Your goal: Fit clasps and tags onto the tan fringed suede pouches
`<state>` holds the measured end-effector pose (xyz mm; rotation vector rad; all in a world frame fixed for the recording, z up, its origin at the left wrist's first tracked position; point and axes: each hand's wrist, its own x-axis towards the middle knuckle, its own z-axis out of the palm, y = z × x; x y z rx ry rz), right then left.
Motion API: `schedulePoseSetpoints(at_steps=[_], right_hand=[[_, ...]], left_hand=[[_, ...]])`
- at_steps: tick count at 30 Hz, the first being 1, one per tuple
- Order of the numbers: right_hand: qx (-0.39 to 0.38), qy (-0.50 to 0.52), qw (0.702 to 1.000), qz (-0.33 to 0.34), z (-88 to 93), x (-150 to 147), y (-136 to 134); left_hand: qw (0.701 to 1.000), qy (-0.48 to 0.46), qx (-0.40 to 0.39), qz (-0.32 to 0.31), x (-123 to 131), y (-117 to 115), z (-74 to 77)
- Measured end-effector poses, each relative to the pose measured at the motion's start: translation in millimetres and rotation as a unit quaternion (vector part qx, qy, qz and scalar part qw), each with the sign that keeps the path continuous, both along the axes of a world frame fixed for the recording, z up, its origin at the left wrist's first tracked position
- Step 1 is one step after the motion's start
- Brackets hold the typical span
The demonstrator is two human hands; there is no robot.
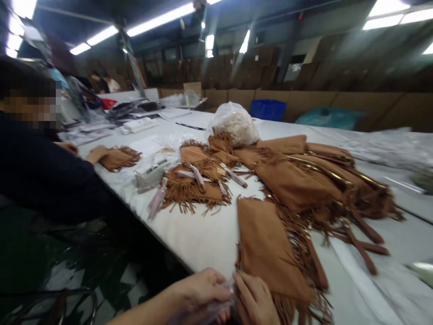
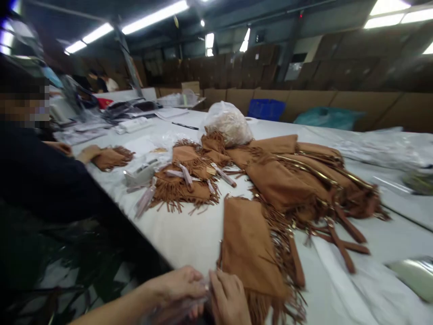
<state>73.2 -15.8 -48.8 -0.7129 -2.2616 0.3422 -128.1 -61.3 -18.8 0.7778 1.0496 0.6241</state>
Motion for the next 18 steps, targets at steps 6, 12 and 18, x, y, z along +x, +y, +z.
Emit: schedulePoseSetpoints(at_steps=[6, 12, 18], right_hand=[[-0.002, -0.129, 0.987, -0.091, -1.8, 20.5, -9.4], [-0.004, -0.074, 0.993, -0.094, -11.2, 20.2, -11.5], [-0.025, -0.006, 0.995, -0.1, -8.1, 12.4, -13.2]], left_hand=[[0.997, 0.071, 0.015, -0.024, 5.3, -6.6, -4.0], [0.986, 0.144, 0.08, 0.031, 28.6, -3.7, -5.0], [0.971, 0.187, 0.107, 0.109, 49.8, -7.4, -8.9]])
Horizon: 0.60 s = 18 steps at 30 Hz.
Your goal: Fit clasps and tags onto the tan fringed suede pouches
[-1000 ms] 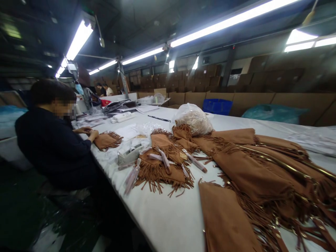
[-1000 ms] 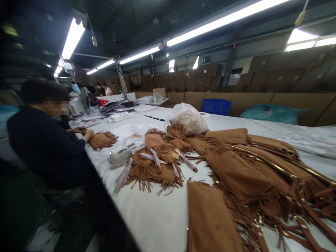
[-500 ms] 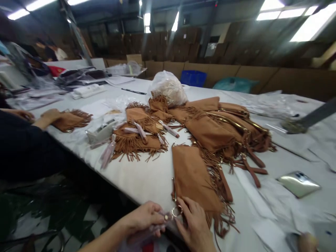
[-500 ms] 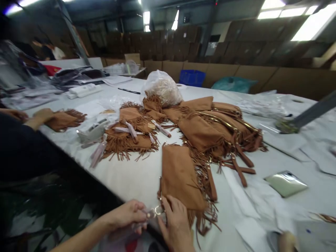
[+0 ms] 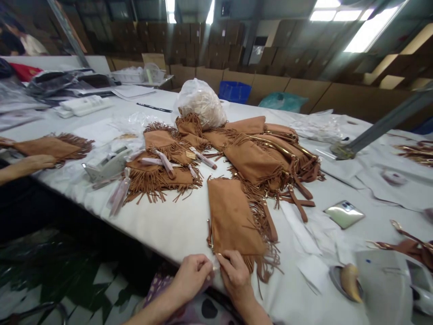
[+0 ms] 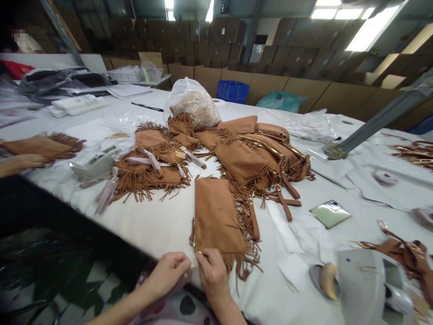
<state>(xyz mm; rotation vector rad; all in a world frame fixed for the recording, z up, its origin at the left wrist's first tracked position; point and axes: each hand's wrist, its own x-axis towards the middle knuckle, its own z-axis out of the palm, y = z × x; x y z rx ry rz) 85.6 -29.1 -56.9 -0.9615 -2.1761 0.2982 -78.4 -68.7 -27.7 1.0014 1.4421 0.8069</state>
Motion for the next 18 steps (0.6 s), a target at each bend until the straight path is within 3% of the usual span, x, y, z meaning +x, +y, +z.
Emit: schedulePoseSetpoints(at_steps=[6, 10, 14, 18], right_hand=[[-0.031, 0.051, 0.996, 0.06, -3.4, 3.1, -6.3], [-0.165, 0.064, 0.983, 0.05, 5.3, 6.5, -8.6], [-0.305, 0.035, 0.951, 0.027, 24.6, -0.4, 2.2], [-0.358, -0.007, 0.933, 0.035, 38.3, -10.5, 13.6]], left_hand=[[0.995, -0.055, -0.062, 0.06, 11.0, 11.5, -18.4], [0.989, -0.091, -0.089, 0.077, 10.9, 16.2, -26.0], [0.986, -0.136, -0.075, 0.062, 8.9, 17.8, -21.7], [0.985, -0.16, -0.039, 0.045, -0.1, 17.7, -10.4]])
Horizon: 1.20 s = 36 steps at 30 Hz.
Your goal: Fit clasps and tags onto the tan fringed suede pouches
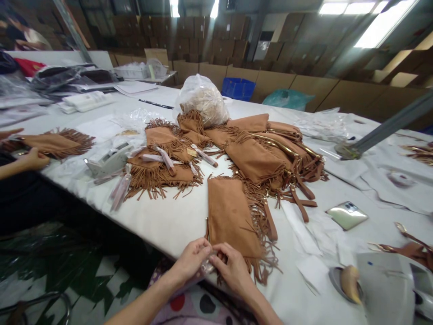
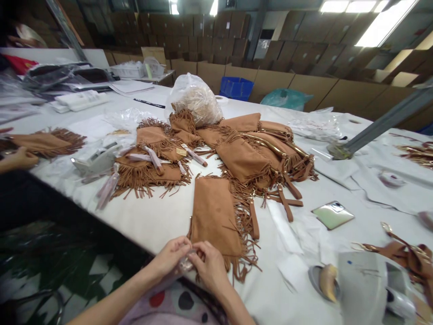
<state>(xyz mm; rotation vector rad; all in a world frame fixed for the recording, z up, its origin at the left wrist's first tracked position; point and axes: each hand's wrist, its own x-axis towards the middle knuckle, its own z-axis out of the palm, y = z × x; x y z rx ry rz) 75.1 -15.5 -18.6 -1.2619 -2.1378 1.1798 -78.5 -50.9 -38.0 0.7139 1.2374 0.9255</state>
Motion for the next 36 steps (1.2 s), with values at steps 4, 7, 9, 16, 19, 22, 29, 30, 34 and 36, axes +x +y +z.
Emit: schedulePoseSetpoints(at_steps=[4, 7, 9, 16, 19, 22, 29, 30, 34, 36], right_hand=[[-0.012, -0.009, 1.0, -0.02, -1.3, -2.5, 1.3], [-0.007, -0.007, 1.0, -0.024, -5.7, -1.1, 0.8], [-0.004, -0.007, 1.0, -0.014, -5.3, -0.1, 1.1], [0.1, -0.047, 0.987, 0.119, 20.0, -10.1, 2.4], [0.137, -0.106, 0.967, 0.186, 17.3, -17.3, 3.9], [0.176, -0.1, 0.958, 0.205, 3.2, -17.0, 4.8], [0.334, -0.025, 0.912, 0.238, -9.2, 6.9, -0.4], [0.343, -0.026, 0.906, 0.245, -8.4, 9.8, -1.4], [0.376, -0.034, 0.89, 0.256, -9.6, 15.4, -9.4], [0.394, -0.039, 0.887, 0.236, -11.3, 17.8, -18.6]], left_hand=[[0.997, 0.05, -0.008, -0.062, -17.2, -9.4, 5.0], [0.982, 0.072, -0.036, -0.169, -26.5, -21.6, 1.1], [0.98, 0.074, -0.031, -0.185, -29.2, -28.8, -2.8], [0.981, 0.132, -0.005, -0.143, -28.8, -36.0, 0.7], [0.977, 0.18, 0.039, -0.107, -27.0, -34.4, 7.9], [0.991, 0.124, -0.011, -0.053, -24.9, -32.5, 11.3], [0.989, -0.062, -0.121, -0.063, -21.0, -29.2, 10.0], [0.988, -0.072, -0.126, -0.054, -20.3, -28.7, 9.0], [0.988, -0.074, -0.135, -0.011, -18.6, -26.2, 4.9], [0.988, -0.07, -0.137, -0.002, -17.8, -26.9, 4.6]])
